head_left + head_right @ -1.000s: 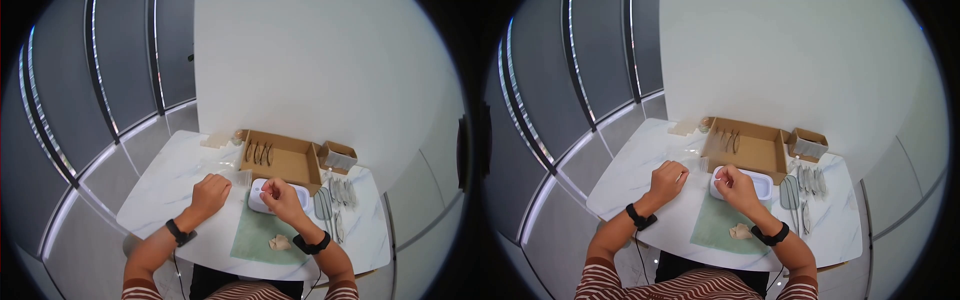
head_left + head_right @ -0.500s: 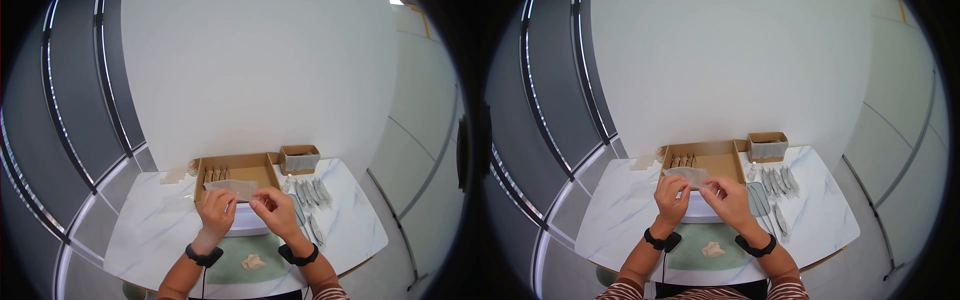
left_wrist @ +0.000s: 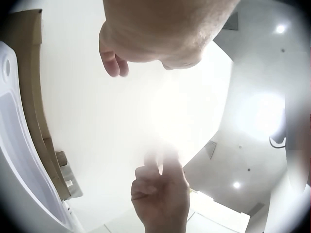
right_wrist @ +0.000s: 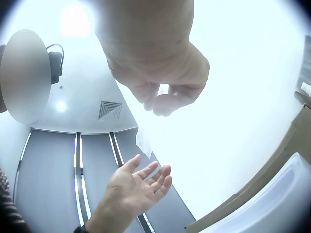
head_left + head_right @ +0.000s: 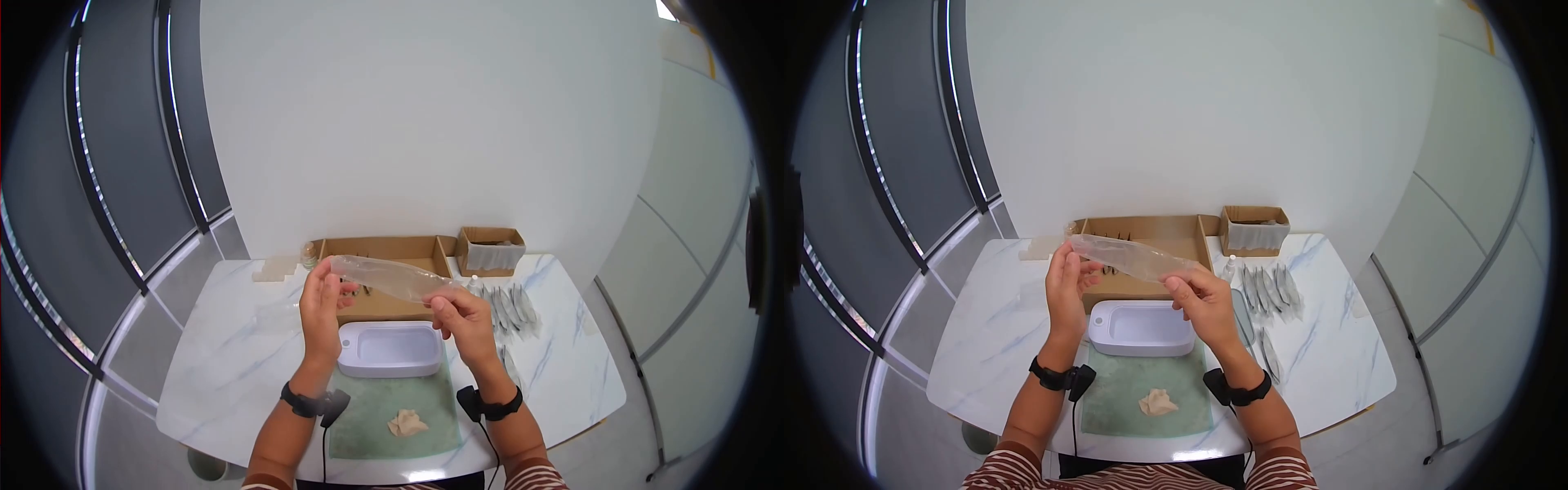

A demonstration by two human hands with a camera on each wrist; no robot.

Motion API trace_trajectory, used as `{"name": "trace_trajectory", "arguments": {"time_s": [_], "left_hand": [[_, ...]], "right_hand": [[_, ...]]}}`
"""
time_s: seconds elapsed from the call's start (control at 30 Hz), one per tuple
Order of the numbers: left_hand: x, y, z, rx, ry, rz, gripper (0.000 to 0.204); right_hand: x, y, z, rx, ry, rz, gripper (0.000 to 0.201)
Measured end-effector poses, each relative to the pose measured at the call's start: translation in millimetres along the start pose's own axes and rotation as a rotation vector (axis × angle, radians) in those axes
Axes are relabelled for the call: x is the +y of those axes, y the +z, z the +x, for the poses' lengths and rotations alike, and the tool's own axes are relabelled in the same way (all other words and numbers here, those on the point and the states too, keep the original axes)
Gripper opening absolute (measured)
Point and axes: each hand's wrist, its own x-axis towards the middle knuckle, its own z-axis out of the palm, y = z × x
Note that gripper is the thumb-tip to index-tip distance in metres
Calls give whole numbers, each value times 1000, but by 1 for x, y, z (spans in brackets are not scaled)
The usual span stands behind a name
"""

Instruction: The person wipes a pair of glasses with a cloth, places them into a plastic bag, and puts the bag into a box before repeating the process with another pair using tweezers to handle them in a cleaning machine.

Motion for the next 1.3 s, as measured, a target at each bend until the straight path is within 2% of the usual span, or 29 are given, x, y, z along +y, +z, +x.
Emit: {"name": "trace_trajectory", "arguments": {"time_s": [0.03,0.07,0.23,0.53,0.7,0.77,0.9,1.0,1.07,1.1,1.17,1.3], "left_hand": [[0,-3,2,-64,-161,-108,29],[-2,-4,3,-54,-168,-109,29],[0,-2,-3,-66,-136,-79,24],[3,-2,-4,-51,-164,-104,23],[1,-4,-2,-49,-155,-82,21],[3,-3,-1,21,-118,-37,21],[-1,-12,4,-3,-113,-29,19],[4,-6,4,54,-26,37,24],[17,1,0,110,589,705,51],[22,4,-3,109,589,705,51],[31,6,-12,-276,730,909,73],[35,22,-30,-388,742,1005,79]], "right_hand": [[1,-1,0,-23,26,2,23],[3,-1,1,-47,53,4,25],[15,-4,3,-114,111,-28,30],[22,-4,4,-137,105,159,42],[18,-4,4,-137,109,138,38],[14,-5,5,-134,109,120,35],[11,-6,6,-72,76,112,30],[11,-5,6,-37,75,120,29],[11,-4,5,-15,83,113,28],[12,-3,5,-18,84,83,27],[12,-1,3,-23,85,52,26],[9,7,-2,-47,97,31,26]]}}
